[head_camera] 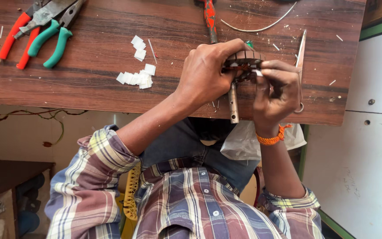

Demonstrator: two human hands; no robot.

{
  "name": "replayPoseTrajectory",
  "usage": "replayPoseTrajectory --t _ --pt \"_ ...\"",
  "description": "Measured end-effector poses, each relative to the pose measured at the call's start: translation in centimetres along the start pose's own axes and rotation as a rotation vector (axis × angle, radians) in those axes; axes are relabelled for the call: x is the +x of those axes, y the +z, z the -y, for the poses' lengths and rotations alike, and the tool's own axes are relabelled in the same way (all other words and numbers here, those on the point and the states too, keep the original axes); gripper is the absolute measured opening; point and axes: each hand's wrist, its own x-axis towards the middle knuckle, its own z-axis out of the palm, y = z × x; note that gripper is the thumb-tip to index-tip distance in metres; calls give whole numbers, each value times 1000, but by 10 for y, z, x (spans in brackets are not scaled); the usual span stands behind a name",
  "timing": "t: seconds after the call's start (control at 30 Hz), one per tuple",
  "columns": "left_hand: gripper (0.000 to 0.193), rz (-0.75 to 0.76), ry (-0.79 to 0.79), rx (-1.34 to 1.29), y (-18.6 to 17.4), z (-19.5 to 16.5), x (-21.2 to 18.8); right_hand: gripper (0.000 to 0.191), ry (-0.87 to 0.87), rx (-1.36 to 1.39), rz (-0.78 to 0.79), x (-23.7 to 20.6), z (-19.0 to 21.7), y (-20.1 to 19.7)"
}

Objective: The person sits at a workbench fitting copper segments into a circular motor armature component, pressing them into place by hand and tightening or adjusting them with a green-handled screwdriver. They also cut and fold small white insulating pieces with scissors and handle small parts one at a time.

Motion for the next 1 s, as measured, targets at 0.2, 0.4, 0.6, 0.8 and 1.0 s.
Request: replayPoseTrajectory --t 0.2,0.4,0.6,0.8,1.0 --pt "27 1 25 28 3 -4 -8 18 -210 -391 -18 0 7 -6" --pt "30 -17 49 38 4 -9 -13 24 -343 -445 114 7 19 -12" --pt "28 -44 71 48 3 -7 -14 25 -238 -450 181 13 44 -13" --pt "30 -8 82 -1 2 -3 -16 16 -96 -427 203 15 60 -12" --pt "43 122 276 -58 -15 4 -11 13 -24 -392 252 19 62 -18"
